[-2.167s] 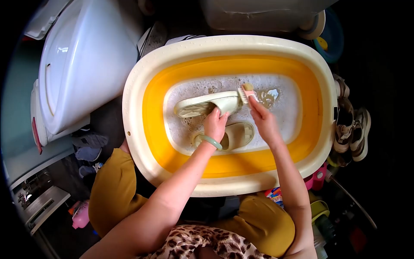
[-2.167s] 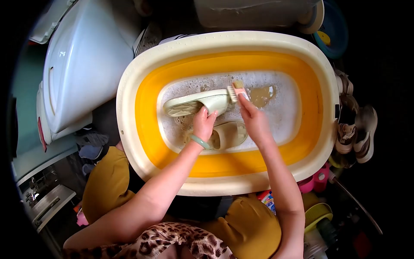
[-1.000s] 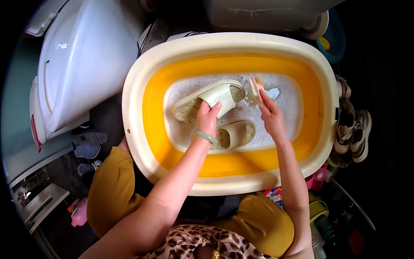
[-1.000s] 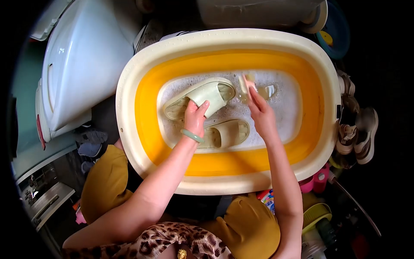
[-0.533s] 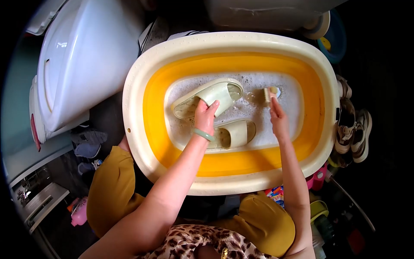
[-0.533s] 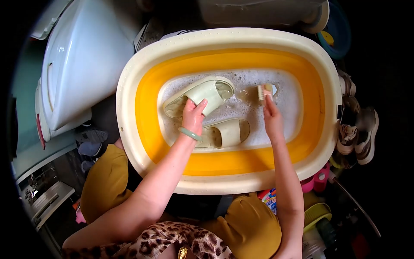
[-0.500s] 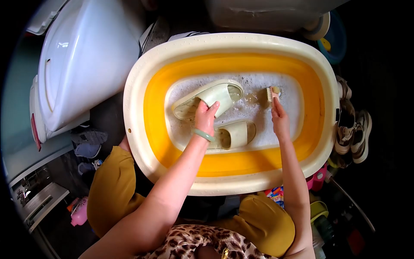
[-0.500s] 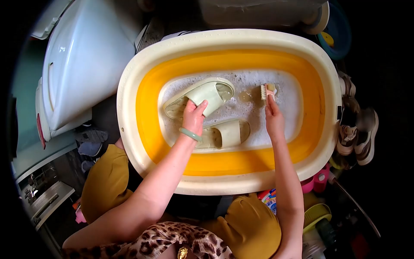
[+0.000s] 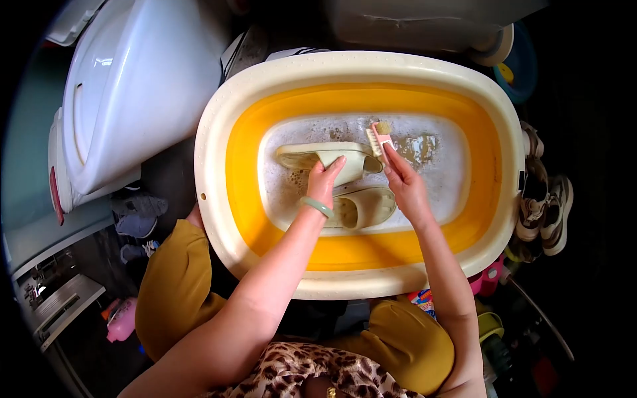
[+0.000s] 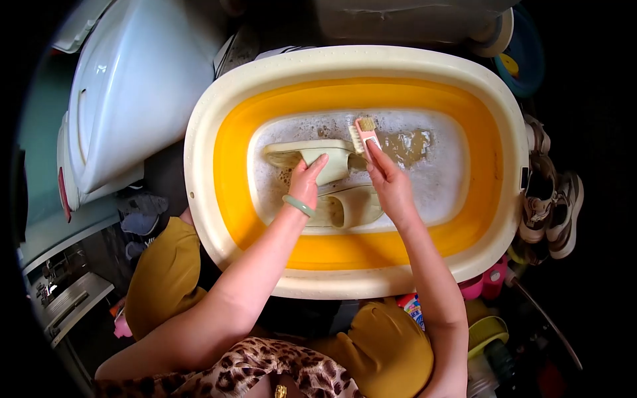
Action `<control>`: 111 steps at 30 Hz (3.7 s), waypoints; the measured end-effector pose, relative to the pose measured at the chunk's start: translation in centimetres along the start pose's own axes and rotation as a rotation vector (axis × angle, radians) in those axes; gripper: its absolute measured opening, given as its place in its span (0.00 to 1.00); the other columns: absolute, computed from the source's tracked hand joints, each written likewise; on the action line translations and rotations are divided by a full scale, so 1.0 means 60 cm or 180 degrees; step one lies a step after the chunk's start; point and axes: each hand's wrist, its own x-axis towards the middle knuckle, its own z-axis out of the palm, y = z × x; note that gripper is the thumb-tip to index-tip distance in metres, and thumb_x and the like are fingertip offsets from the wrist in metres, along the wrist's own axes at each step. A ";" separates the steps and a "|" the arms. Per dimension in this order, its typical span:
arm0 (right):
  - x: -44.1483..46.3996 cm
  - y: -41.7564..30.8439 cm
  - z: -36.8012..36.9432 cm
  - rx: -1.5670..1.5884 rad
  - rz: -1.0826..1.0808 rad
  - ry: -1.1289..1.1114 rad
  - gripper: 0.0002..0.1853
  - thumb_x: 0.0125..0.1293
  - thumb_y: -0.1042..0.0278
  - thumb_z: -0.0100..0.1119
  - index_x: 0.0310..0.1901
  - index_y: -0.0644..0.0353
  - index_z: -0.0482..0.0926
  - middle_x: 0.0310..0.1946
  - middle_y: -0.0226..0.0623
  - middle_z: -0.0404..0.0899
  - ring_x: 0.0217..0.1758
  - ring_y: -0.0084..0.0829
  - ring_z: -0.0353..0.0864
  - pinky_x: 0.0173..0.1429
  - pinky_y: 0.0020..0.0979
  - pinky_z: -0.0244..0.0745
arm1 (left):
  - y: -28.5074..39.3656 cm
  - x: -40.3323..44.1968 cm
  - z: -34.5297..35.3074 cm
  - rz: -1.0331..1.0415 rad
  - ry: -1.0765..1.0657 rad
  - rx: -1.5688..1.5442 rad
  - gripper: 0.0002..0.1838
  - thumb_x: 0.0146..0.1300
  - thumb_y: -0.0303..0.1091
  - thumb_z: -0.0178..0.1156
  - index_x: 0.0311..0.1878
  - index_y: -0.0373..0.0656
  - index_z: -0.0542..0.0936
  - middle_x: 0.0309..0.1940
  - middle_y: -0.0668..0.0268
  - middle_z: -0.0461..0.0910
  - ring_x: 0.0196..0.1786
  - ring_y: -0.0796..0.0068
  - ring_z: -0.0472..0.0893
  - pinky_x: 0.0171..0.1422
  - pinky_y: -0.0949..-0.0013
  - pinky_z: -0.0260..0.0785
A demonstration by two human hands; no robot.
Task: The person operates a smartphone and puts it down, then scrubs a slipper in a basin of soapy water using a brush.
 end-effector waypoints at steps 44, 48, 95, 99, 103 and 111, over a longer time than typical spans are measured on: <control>-0.093 -0.095 -0.025 -0.1551 -0.0503 -0.1097 0.22 0.64 0.69 0.56 0.60 0.45 0.72 0.38 0.48 0.80 0.40 0.44 0.82 0.45 0.31 0.75 | 0.091 -0.009 -0.059 -0.1058 -0.1991 0.1314 0.30 0.55 0.38 0.68 0.59 0.39 0.69 0.52 0.65 0.76 0.54 0.76 0.73 0.61 0.71 0.63; -0.089 -0.139 -0.026 -0.2030 -0.0373 -0.1351 0.22 0.63 0.71 0.56 0.59 0.47 0.72 0.38 0.46 0.81 0.41 0.38 0.82 0.46 0.31 0.75 | 0.083 -0.014 -0.052 -0.0989 -0.1992 0.1526 0.30 0.56 0.35 0.66 0.60 0.38 0.68 0.54 0.64 0.74 0.57 0.75 0.72 0.62 0.71 0.63; -0.025 -0.145 0.157 -0.3911 -0.0166 -0.1556 0.19 0.67 0.56 0.49 0.59 0.44 0.73 0.38 0.53 0.78 0.40 0.51 0.79 0.43 0.42 0.74 | -0.025 -0.064 -0.101 -0.0339 -0.1232 0.1901 0.28 0.55 0.47 0.64 0.55 0.41 0.75 0.47 0.52 0.79 0.52 0.60 0.78 0.57 0.63 0.67; 0.076 -0.107 0.236 -0.4146 -0.0228 -0.1671 0.21 0.66 0.50 0.46 0.59 0.39 0.71 0.43 0.49 0.78 0.44 0.51 0.78 0.47 0.43 0.73 | -0.038 -0.061 -0.107 -0.0011 -0.1225 0.2080 0.29 0.54 0.52 0.64 0.46 0.34 0.77 0.44 0.46 0.79 0.49 0.51 0.78 0.54 0.61 0.68; 0.023 -0.131 0.187 -0.3761 -0.0010 -0.1711 0.20 0.67 0.52 0.46 0.59 0.41 0.71 0.47 0.46 0.77 0.50 0.48 0.77 0.52 0.38 0.72 | -0.004 -0.073 -0.104 -0.0179 -0.1321 0.2316 0.32 0.54 0.52 0.63 0.49 0.30 0.75 0.46 0.44 0.77 0.51 0.52 0.77 0.57 0.61 0.66; -0.082 -0.161 0.119 -0.3722 0.0077 -0.1640 0.20 0.68 0.55 0.47 0.60 0.41 0.71 0.39 0.52 0.78 0.42 0.53 0.78 0.44 0.43 0.73 | 0.006 -0.085 -0.093 -0.0576 -0.1364 0.1917 0.30 0.55 0.46 0.63 0.56 0.35 0.73 0.50 0.47 0.77 0.54 0.57 0.77 0.60 0.64 0.65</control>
